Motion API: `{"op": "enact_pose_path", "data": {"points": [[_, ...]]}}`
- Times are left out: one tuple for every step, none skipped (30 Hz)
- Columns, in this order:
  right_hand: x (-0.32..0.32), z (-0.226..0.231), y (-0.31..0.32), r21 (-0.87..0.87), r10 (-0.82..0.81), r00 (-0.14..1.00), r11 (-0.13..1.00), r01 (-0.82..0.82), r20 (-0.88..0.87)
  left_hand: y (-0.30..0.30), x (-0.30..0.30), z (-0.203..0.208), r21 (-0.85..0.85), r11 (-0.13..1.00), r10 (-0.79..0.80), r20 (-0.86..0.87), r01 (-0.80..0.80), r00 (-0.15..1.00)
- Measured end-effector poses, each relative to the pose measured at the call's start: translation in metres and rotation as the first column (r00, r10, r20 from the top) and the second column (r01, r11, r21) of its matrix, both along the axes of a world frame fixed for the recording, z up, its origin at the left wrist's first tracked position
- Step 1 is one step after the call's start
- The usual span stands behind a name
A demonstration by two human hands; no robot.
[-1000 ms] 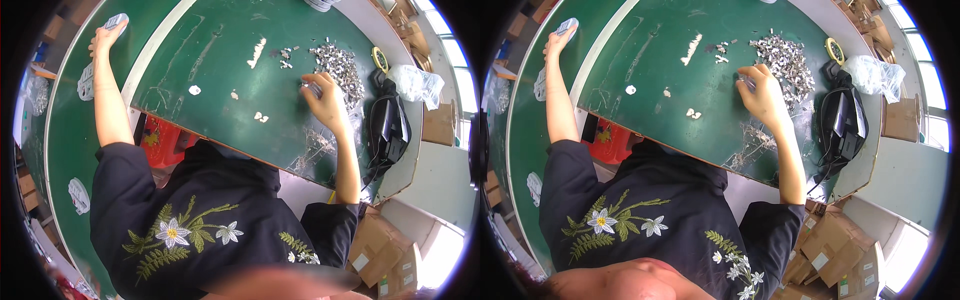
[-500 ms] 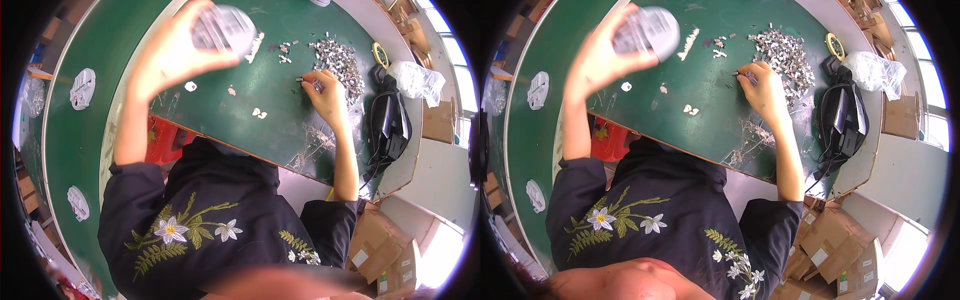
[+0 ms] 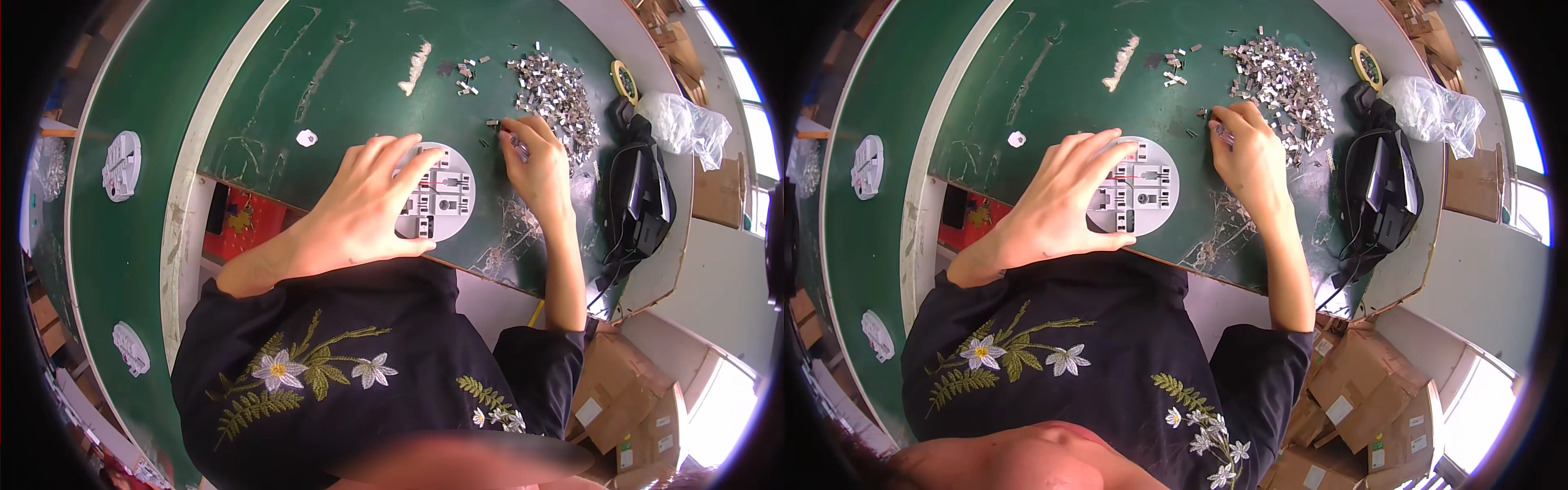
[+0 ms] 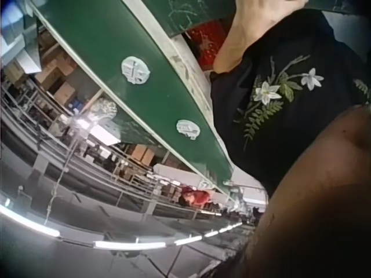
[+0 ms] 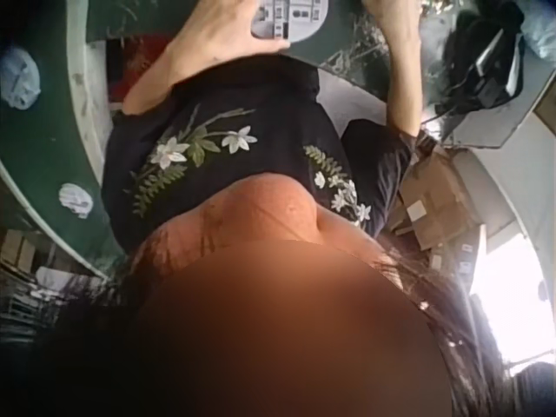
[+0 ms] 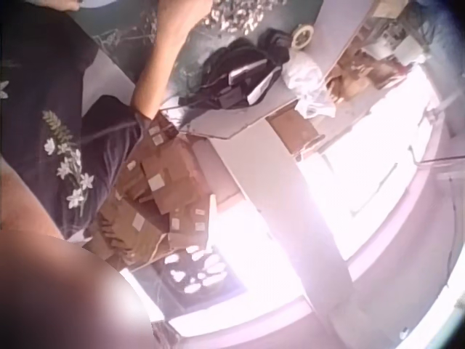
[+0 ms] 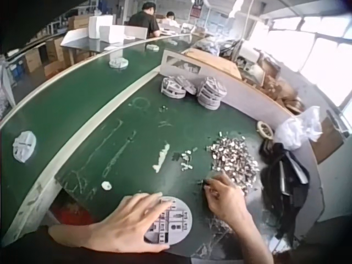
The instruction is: Assembling small metal components onto a circular hardware base.
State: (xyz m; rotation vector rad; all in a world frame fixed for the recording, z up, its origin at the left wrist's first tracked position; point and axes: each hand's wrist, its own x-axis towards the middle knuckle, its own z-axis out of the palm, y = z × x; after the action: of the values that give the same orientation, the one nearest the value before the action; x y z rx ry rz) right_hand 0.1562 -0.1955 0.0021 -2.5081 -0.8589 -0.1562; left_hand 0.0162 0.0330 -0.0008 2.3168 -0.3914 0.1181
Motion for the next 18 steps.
{"op": "enact_pose_path", "data": {"points": [[0.001,0.0,0.003,-0.029,-0.015,1.0,0.999,0.015,-0.005,0.001,0.002,-0.003,-0.01,1.0,-0.008,0.008,0.008,1.0],[0.001,0.002,0.006,-0.057,-0.028,1.0,0.998,0.028,-0.009,0.001,0.004,-0.005,-0.019,1.0,-0.013,0.018,0.014,1.0],[0.001,0.003,0.008,-0.085,-0.041,0.999,0.996,0.04,-0.009,0.001,0.005,-0.007,-0.028,0.999,-0.019,0.03,0.019,0.999],[0.001,0.002,0.008,-0.088,-0.042,0.999,0.995,0.041,-0.011,0.001,0.006,-0.008,-0.03,0.999,-0.019,0.028,0.02,0.999],[0.001,0.0,0.008,-0.08,-0.04,0.999,0.996,0.041,0.015,0.001,0.007,-0.009,-0.04,0.999,-0.024,0.031,0.025,0.999],[0.002,-0.001,0.007,-0.073,-0.038,0.998,0.996,0.041,0.041,0.0,0.007,-0.01,-0.049,0.998,-0.028,0.035,0.03,0.999],[0.002,-0.002,0.006,-0.065,-0.036,0.997,0.997,0.04,0.067,0.0,0.007,-0.011,-0.058,0.998,-0.032,0.038,0.034,0.999],[0.001,-0.003,0.006,-0.067,-0.036,0.997,0.997,0.041,0.066,-0.001,0.007,-0.012,-0.06,0.998,-0.033,0.037,0.035,0.999],[0.001,-0.003,0.005,-0.07,-0.038,0.998,0.997,0.042,0.057,-0.002,0.008,-0.013,-0.07,0.997,-0.042,0.044,0.045,0.998],[0.0,-0.003,0.005,-0.072,-0.041,0.998,0.996,0.044,0.047,-0.003,0.008,-0.014,-0.08,0.995,-0.052,0.052,0.056,0.997],[0.0,-0.004,0.004,-0.074,-0.044,0.998,0.996,0.047,0.037,-0.004,0.008,-0.015,-0.09,0.994,-0.063,0.06,0.068,0.996],[0.0,-0.004,0.004,-0.076,-0.046,0.998,0.996,0.048,0.035,-0.004,0.009,-0.015,-0.092,0.993,-0.065,0.058,0.07,0.996],[0.0,-0.003,0.004,-0.087,-0.042,0.998,0.995,0.045,0.04,-0.003,0.009,-0.015,-0.102,0.991,-0.075,0.065,0.081,0.995],[0.0,-0.003,0.005,-0.097,-0.037,0.998,0.994,0.042,0.044,-0.003,0.01,-0.015,-0.113,0.989,-0.084,0.072,0.092,0.994],[0.0,-0.003,0.006,-0.107,-0.033,0.998,0.993,0.038,0.049,-0.002,0.011,-0.014,-0.123,0.987,-0.094,0.08,0.103,0.992],[-0.001,-0.002,0.007,-0.109,-0.035,0.998,0.993,0.04,0.048,-0.002,0.013,-0.013,-0.124,0.987,-0.095,0.079,0.105,0.992],[-0.003,-0.001,0.009,-0.119,-0.06,0.997,0.991,0.065,0.048,-0.001,0.016,-0.012,-0.167,0.981,-0.088,0.083,0.101,0.993],[-0.004,0.001,0.011,-0.13,-0.084,0.995,0.988,0.089,0.049,0.0,0.019,-0.011,-0.209,0.973,-0.079,0.088,0.096,0.993]]}}
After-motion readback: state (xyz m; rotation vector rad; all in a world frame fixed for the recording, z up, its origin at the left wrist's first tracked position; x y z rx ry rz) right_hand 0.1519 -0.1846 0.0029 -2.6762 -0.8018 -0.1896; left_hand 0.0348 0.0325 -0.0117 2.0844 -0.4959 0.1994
